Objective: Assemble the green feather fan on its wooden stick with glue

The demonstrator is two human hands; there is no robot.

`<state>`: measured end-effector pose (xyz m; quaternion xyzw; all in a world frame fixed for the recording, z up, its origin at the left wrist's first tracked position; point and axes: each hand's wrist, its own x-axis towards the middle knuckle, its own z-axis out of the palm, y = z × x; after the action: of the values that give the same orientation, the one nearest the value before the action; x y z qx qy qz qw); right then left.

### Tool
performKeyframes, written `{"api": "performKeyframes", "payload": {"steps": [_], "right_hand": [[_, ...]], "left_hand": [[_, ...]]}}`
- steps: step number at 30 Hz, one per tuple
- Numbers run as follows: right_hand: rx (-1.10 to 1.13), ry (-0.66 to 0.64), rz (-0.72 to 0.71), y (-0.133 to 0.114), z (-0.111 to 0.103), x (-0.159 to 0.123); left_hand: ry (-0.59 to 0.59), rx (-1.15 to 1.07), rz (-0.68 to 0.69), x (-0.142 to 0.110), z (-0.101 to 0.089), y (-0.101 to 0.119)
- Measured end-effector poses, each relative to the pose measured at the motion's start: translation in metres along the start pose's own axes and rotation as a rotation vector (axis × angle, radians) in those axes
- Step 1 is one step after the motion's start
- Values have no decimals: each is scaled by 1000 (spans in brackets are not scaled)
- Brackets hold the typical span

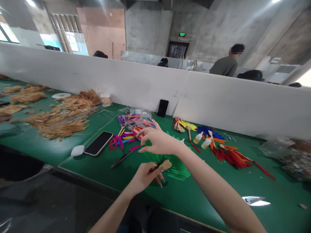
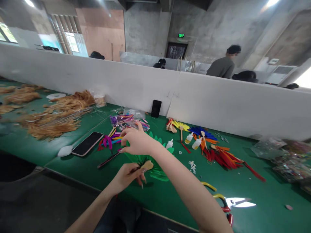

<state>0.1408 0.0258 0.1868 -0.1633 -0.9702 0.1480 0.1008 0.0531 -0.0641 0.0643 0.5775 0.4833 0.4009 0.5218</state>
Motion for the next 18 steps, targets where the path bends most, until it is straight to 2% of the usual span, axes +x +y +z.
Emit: {"api": "performKeyframes", "payload": {"steps": [8, 18], "right_hand": [[9, 27, 47, 9, -1, -2], [14, 41, 54, 8, 1, -3]], "left_hand": [[0, -12, -16, -2, 2, 2], [-13, -42, 12, -1, 2, -2]]}}
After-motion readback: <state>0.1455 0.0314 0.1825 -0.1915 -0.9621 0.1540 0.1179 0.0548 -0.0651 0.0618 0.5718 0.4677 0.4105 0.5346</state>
